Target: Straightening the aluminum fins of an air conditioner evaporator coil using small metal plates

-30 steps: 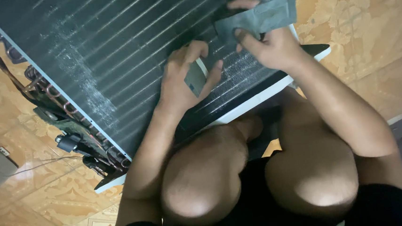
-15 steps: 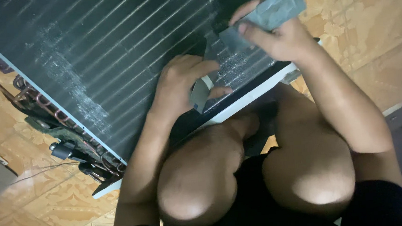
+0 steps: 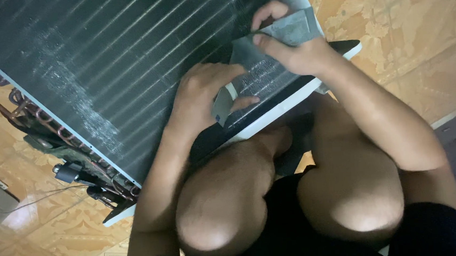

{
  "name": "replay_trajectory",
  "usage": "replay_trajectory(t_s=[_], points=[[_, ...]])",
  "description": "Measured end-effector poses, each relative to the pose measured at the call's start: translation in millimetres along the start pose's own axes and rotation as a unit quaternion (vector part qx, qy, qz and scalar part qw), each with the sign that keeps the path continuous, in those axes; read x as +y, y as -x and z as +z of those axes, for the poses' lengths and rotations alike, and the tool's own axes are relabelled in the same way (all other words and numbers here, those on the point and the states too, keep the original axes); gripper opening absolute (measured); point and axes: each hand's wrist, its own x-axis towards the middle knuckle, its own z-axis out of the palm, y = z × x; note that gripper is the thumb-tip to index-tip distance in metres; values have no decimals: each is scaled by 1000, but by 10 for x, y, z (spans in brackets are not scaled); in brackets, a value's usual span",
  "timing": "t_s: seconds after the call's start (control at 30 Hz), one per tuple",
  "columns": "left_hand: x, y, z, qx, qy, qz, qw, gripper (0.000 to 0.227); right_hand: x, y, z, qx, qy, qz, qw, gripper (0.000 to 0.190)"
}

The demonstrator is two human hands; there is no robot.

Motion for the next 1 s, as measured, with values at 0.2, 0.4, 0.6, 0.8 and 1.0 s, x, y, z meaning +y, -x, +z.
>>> replay_trajectory(t_s=[0.2,0.4,0.6,0.8,1.0], points=[[-45,17,38,-4,-9,5,1000,31,97,14,13,12,-32,-24,999,9],[-10,4,10,0,-9,1,1000,28,30,12,10,44,-29,21,998,14],[-29,13,23,-3,-22,-1,1000,31,7,17,0,46,0,45,998,12],[-18,3,16,7,-3,10,1000,33,-12,16,-17,36,15,12,999,13],[18,-2,-11,6,-10,4,1000,32,10,29,-21,24,4,-7,1000,11]])
